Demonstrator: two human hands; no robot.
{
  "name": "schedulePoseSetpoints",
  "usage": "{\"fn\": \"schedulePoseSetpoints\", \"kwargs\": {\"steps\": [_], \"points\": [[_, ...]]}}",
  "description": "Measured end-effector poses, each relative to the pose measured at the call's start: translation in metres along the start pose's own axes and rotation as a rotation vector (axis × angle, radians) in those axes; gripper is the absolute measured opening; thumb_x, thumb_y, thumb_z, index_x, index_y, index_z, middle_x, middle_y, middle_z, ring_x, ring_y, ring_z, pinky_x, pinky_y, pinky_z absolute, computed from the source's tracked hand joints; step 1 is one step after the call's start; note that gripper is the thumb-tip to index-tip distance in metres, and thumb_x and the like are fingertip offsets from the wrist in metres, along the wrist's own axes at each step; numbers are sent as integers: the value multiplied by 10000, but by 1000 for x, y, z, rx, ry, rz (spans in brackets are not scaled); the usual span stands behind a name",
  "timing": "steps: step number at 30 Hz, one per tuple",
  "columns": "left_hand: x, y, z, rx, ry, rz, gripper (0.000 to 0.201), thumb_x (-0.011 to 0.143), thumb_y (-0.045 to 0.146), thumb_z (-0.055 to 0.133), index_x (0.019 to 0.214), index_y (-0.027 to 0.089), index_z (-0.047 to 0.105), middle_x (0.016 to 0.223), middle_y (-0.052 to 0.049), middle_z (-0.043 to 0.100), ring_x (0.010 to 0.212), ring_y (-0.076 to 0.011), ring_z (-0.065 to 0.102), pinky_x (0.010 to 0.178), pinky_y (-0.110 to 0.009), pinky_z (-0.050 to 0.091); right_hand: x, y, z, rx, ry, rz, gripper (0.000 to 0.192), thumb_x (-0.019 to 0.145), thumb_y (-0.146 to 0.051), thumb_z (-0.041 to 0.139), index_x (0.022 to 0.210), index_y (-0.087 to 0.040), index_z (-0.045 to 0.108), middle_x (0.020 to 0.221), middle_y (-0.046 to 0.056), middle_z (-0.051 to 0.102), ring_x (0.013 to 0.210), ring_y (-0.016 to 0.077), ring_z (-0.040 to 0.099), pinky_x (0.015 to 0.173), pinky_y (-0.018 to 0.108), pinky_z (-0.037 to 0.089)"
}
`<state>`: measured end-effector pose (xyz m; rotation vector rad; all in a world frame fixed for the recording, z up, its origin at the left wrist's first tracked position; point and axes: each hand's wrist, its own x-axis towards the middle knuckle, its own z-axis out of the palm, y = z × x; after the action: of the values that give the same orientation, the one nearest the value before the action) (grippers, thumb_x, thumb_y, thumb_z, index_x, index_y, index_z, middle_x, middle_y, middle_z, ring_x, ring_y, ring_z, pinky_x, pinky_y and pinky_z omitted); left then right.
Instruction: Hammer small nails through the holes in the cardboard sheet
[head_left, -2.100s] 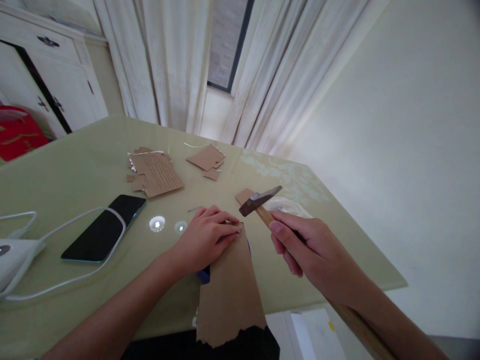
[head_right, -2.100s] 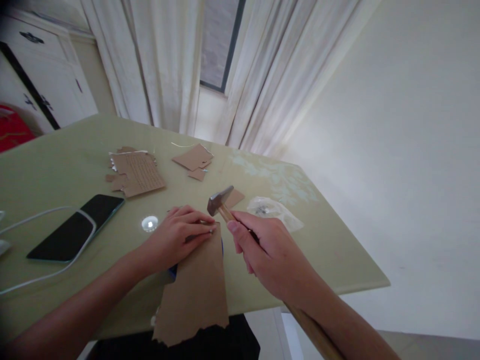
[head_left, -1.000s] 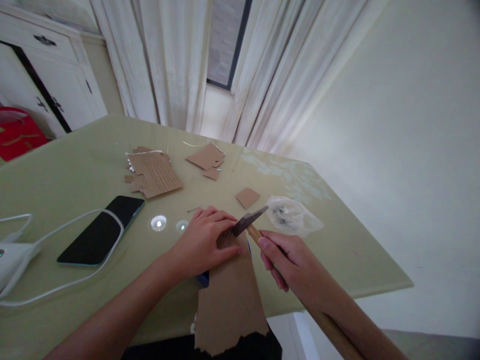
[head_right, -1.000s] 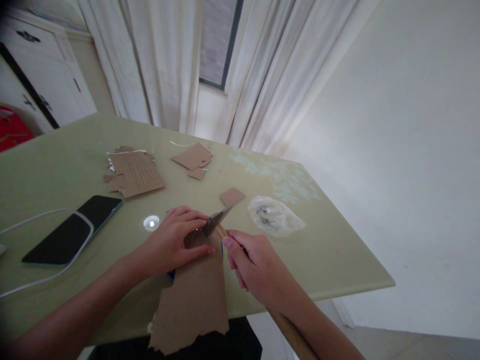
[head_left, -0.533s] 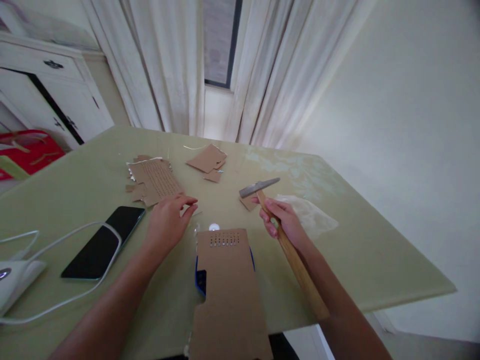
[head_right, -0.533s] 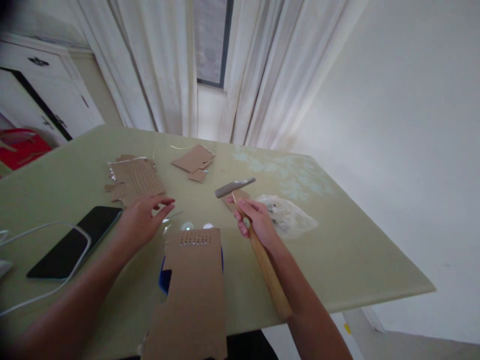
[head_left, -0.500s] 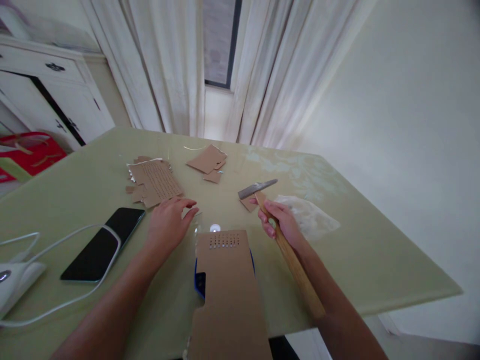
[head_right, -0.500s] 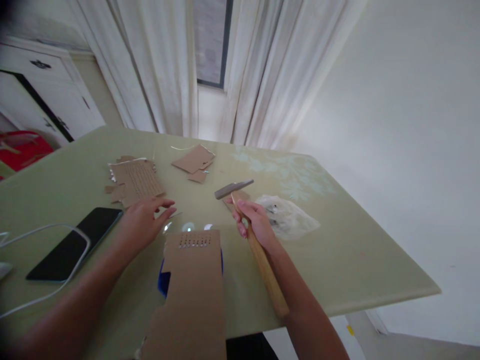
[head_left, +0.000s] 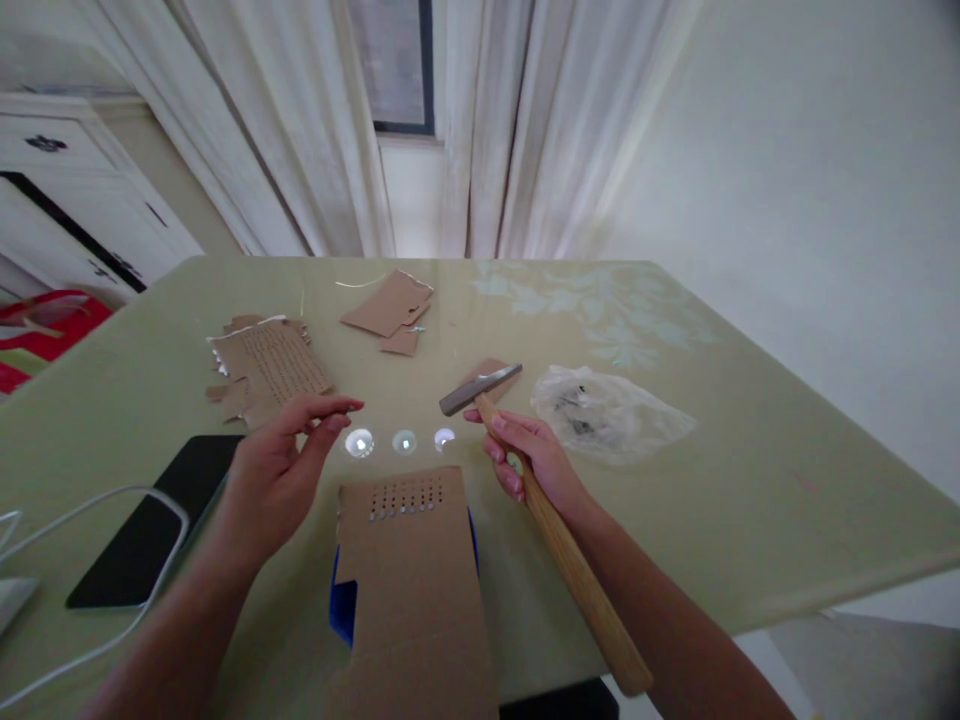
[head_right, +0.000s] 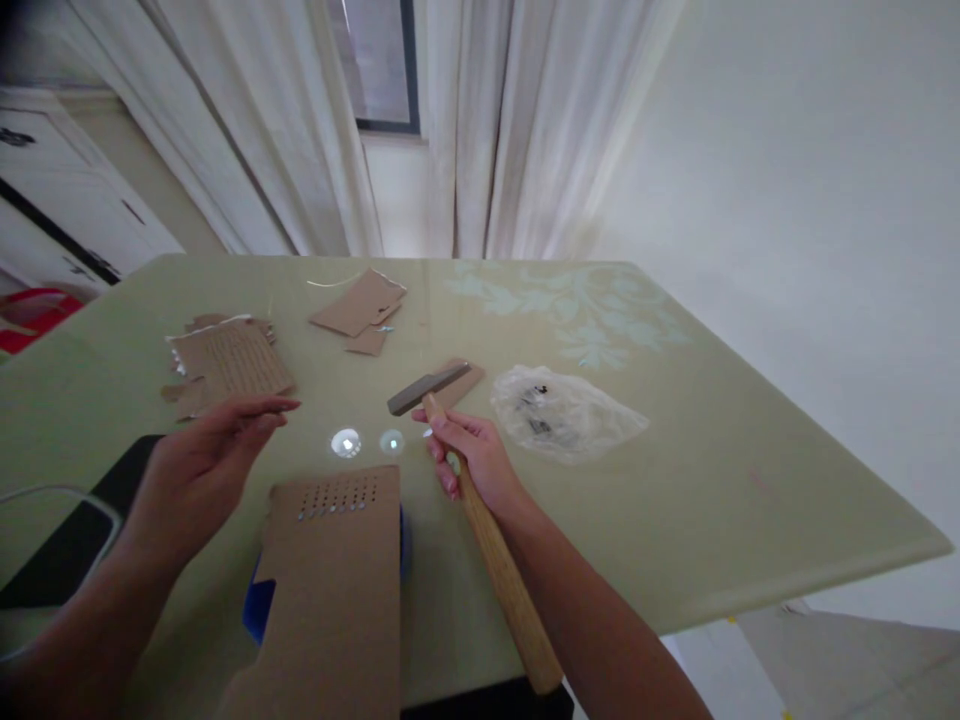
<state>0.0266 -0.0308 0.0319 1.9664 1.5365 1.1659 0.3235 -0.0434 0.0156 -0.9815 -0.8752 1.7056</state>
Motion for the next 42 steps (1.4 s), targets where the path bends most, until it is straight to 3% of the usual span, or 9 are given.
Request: {"fn": "schedulePoseSetpoints", "kwargs": {"steps": [2,5,8,10,17,42], "points": [[-12,22,-9,-163,65,95,76,1033,339,674,1058,298,733,991,-5,780,909,-217,723,839,-355,586,1,0,-1,15,8,-5,534,855,-548,825,1186,-130,787,663,-68,560,371,47,419,325,205,303],[-26,47,-12,-364,-108,238,121,1014,208,703,1053,320,726,927,-4,785,891,-216,734,793,-355,614,-1,0,2,10,-2,2,538,857,-541,819,1196,-124,782,659,-69,557,377,54,429,335,216,301],[-31,55,-5,-309,-289,303,197,1012,163,695,1058,345,755,988,-9,817,946,-226,754,795,-370,617,-2,3,6,8,-26,8,528,868,-539,810,1188,-120,780,658,-70,560,381,56,444,342,218,303],[-30,54,0,-239,-331,308,199,1007,168,708,1063,346,775,970,1,822,925,-217,755,790,-362,601,-1,6,8,11,-50,9,515,873,-537,810,1176,-122,781,655,-71,565,375,53,448,337,214,295],[-28,53,9,-126,-329,298,185,1020,179,702,1078,333,785,936,49,817,863,-156,723,792,-311,526,1,14,10,5,-106,32,482,839,-531,838,1111,-136,782,647,-78,587,361,56,481,330,201,326],[-31,50,12,-43,-316,382,166,1049,166,673,1107,298,756,959,30,795,891,-176,675,829,-341,479,-1,15,12,-34,-112,52,415,857,-519,806,1035,-147,763,647,-75,586,363,55,472,328,198,305]]}}
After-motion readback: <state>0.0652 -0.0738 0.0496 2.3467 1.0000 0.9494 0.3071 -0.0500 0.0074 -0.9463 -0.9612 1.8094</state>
